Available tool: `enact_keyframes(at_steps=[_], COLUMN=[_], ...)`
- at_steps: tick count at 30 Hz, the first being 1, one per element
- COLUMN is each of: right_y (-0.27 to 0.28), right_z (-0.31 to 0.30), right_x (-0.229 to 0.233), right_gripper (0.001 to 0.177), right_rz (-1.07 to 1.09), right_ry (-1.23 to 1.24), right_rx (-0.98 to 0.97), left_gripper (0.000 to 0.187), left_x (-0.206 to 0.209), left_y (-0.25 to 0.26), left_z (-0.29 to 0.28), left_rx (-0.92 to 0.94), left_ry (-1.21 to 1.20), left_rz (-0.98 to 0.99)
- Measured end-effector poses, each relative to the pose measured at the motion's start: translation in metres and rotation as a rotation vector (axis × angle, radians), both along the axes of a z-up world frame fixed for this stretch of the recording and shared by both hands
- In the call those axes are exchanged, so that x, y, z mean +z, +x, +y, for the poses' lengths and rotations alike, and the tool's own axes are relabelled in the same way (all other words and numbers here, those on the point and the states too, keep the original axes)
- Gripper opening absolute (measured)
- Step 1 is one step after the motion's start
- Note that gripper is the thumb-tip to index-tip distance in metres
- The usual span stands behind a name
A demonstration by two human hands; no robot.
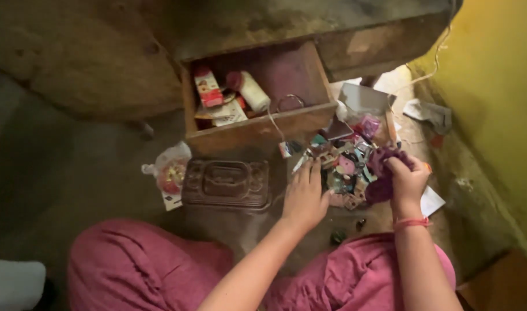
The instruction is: Cleaning personal grooming items and small objects with a cloth.
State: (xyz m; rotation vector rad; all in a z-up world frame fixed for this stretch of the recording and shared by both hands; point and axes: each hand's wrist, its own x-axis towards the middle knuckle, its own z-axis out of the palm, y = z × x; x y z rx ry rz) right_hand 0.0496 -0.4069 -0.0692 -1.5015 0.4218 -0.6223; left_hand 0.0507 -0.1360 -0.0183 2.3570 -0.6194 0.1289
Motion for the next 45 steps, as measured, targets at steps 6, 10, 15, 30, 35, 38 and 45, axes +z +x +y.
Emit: enact_keyframes(at_steps=[6,10,15,30,35,38,45], right_y=[0.007,0.027,0.045,0.085,0.082,0.078,0.069], right_z=[-0.043,-0.052,-0.063,-0.08,-0.085,-0.083,-0.062], right_x=[-0.05,-0.063,-0.109,-0.077,-0.062,-0.041,0.008], right_gripper=[0.015,0.018,0.022,0.011,0.007,0.004,0.007], right_rz=[-0.086,-0.122,-0.163,0.252,0.202,0.124,-0.012], right_ry=[0.491,0.545,0.335,0.488,0.335,0.336,0.717], right_rx=[-0.184,-0.314,-0.229,-0.139,-0.133,-0.11,0.136], left_gripper=[0.081,0.08,0.072,0.057,0.049,0.044,0.031], left_x=[-0.026,-0.039,-0.07,-0.119,-0.13,-0.127,-0.1], left_y=[0.014,0.026,0.047,0.105,0.107,0.111,0.112], left_z=[-0.041,-0.076,-0.124,-0.197,-0.204,-0.204,-0.198], left_rx=[-0.055,-0.09,-0.124,-0.132,-0.111,-0.073,-0.022], left_ry=[-0.047,-0.08,-0.22,-0.378,-0.452,-0.484,-0.477], left_rz=[-0.002,0.067,0.035,0.168,0.212,0.233,0.296])
